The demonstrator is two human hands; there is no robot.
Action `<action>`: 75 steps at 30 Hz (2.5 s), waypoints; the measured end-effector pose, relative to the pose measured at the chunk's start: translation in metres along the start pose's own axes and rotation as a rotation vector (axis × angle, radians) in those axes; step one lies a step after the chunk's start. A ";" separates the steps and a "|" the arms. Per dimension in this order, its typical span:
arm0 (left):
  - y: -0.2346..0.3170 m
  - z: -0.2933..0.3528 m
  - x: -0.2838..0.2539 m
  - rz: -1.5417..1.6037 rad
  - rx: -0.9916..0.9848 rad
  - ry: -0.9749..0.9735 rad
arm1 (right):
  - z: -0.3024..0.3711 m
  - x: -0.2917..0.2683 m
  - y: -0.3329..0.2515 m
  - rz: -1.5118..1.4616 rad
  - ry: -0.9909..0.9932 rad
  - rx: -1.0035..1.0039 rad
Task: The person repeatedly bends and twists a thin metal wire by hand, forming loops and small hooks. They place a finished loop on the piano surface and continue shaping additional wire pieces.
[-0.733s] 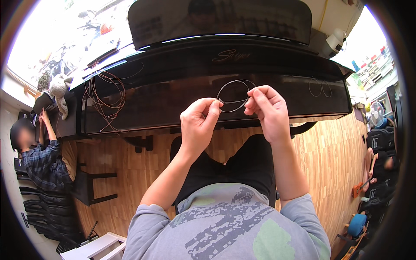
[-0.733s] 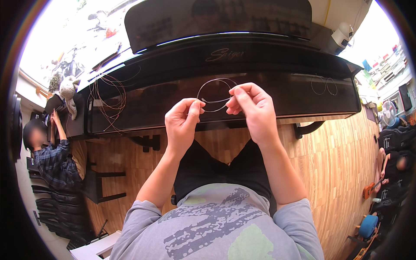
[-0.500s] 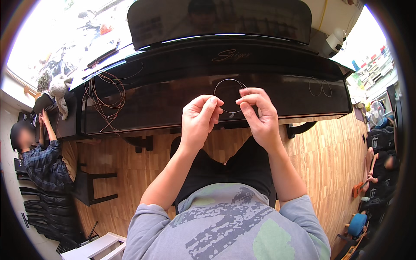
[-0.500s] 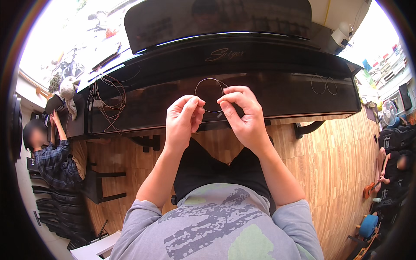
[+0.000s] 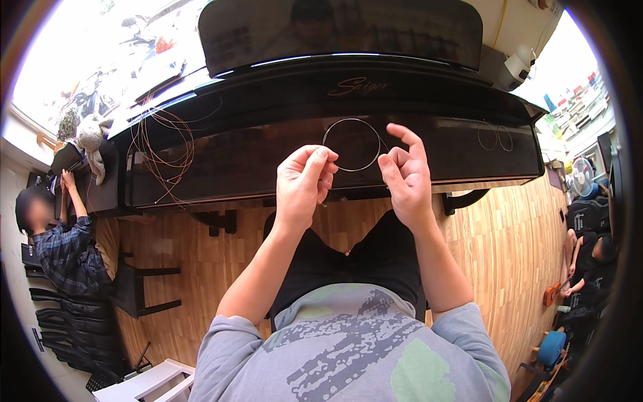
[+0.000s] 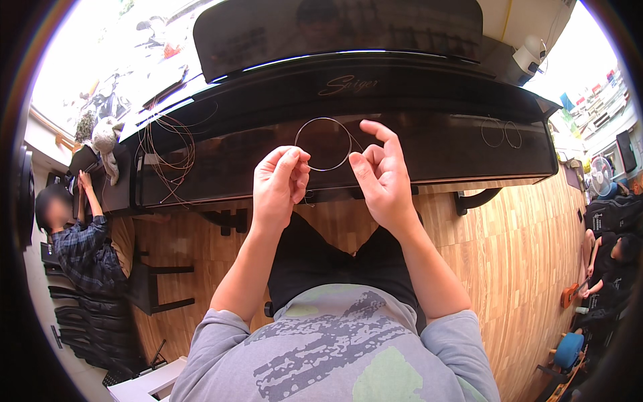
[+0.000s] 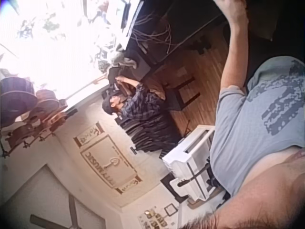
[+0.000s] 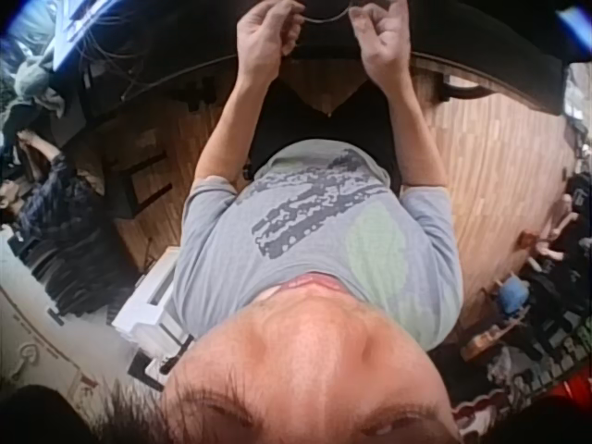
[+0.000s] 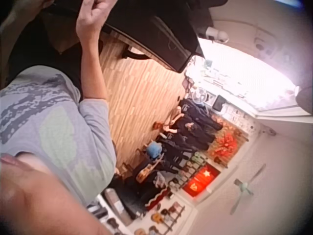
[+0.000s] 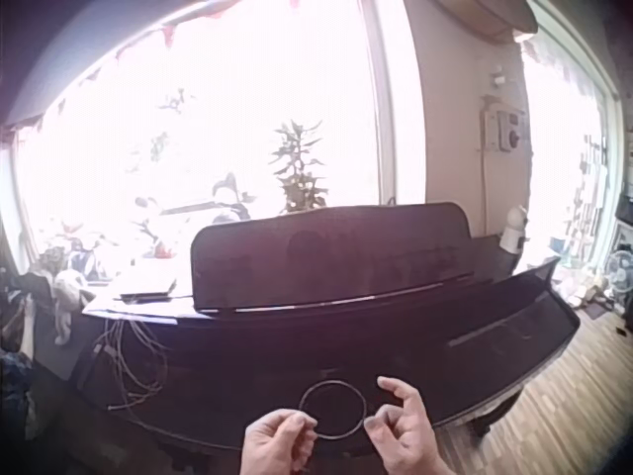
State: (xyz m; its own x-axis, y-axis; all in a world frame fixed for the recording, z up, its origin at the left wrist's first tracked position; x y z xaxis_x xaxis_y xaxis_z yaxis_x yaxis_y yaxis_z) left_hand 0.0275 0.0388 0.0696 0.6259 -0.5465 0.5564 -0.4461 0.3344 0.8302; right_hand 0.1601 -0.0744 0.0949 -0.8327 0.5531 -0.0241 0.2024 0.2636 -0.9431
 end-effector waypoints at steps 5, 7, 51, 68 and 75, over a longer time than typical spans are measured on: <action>0.006 0.000 -0.006 -0.173 0.123 0.019 | -0.006 -0.009 0.013 -0.078 -0.080 0.296; 0.010 0.002 -0.006 -0.297 0.205 0.048 | -0.006 -0.010 0.018 -0.274 -0.127 0.412; -0.001 0.005 -0.005 -0.383 0.069 -0.091 | -0.006 -0.005 0.016 -0.164 -0.187 0.366; 0.035 0.009 0.007 -0.956 0.588 -0.298 | -0.002 -0.009 0.028 -0.253 -0.169 0.465; 0.014 0.007 0.001 -0.389 0.245 -0.233 | 0.003 0.007 0.023 -0.258 -0.166 0.381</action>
State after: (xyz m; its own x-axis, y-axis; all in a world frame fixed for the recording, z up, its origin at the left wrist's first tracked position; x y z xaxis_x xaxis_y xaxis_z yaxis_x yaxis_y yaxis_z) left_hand 0.0176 0.0374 0.0822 0.6290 -0.7603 0.1620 -0.3627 -0.1027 0.9262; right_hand 0.1576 -0.0671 0.0720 -0.9081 0.3661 0.2034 -0.1988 0.0506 -0.9787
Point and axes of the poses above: each hand's wrist, its own z-axis away from the middle knuckle, its own x-axis out of the palm, y = z × x, the point moved 6 cm from there along -z, towards the middle knuckle, and after that the axes turned 6 degrees about z, right-handed, at the moved point
